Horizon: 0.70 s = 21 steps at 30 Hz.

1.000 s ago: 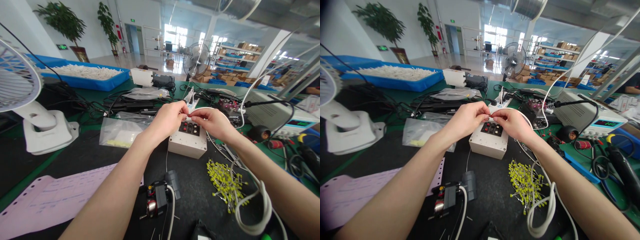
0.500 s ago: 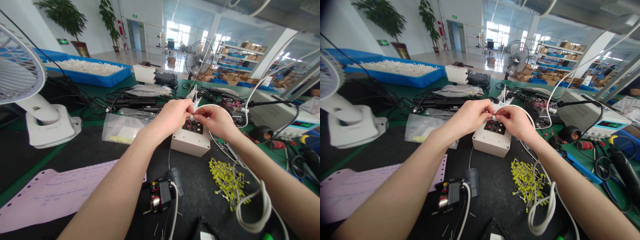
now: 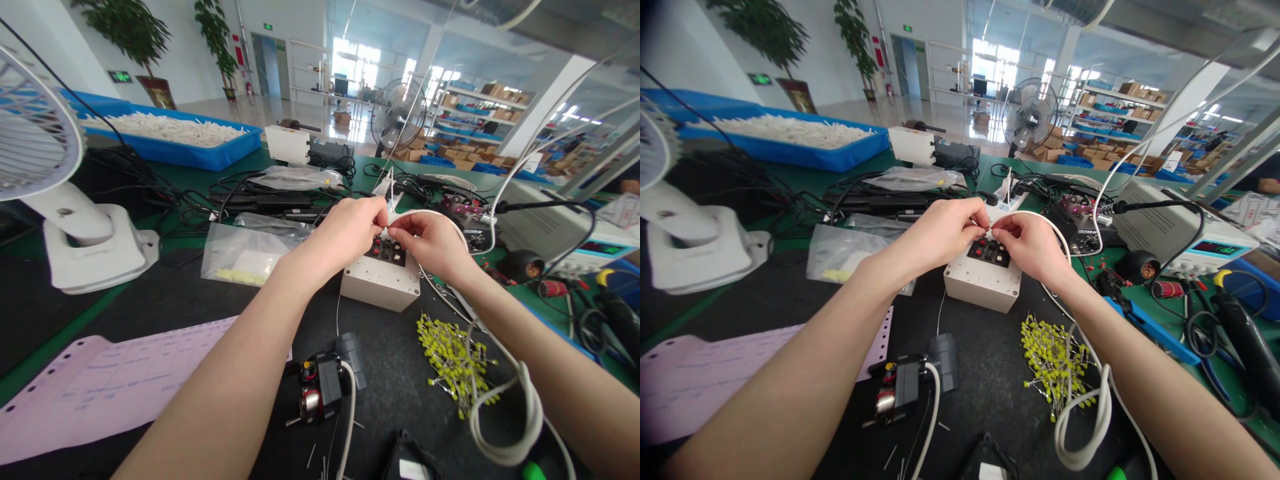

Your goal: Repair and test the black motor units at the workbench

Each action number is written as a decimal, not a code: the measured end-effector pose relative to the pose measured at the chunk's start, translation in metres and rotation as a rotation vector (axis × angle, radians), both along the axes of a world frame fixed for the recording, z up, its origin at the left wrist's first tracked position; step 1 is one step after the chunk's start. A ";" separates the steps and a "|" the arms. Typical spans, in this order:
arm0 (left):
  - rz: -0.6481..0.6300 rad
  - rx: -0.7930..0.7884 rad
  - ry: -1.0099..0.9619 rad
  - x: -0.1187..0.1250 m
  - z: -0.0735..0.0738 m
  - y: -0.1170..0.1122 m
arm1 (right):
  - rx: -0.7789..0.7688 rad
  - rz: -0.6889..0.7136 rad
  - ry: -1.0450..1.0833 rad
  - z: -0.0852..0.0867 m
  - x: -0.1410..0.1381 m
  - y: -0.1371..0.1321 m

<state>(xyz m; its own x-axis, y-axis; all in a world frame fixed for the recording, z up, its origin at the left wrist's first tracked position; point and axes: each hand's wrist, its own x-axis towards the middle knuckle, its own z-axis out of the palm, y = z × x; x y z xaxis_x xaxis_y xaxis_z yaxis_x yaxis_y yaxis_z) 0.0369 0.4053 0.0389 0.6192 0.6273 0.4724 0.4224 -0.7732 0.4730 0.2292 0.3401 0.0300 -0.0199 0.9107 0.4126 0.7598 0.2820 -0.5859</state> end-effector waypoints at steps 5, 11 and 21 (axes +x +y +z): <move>0.016 0.006 0.005 0.000 0.002 -0.002 | -0.012 -0.010 0.013 0.001 -0.003 -0.002; 0.000 0.000 -0.001 0.000 0.001 -0.001 | -0.012 -0.025 -0.002 0.002 -0.005 -0.003; -0.050 0.023 -0.035 -0.001 -0.005 0.003 | -0.024 -0.008 0.015 0.000 -0.004 -0.002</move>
<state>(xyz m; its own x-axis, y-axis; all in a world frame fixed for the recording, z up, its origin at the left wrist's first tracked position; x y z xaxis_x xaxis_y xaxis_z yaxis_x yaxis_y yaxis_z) 0.0358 0.4087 0.0340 0.6323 0.5849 0.5080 0.3668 -0.8036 0.4687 0.2256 0.3384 0.0301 -0.0065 0.9203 0.3912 0.7533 0.2618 -0.6034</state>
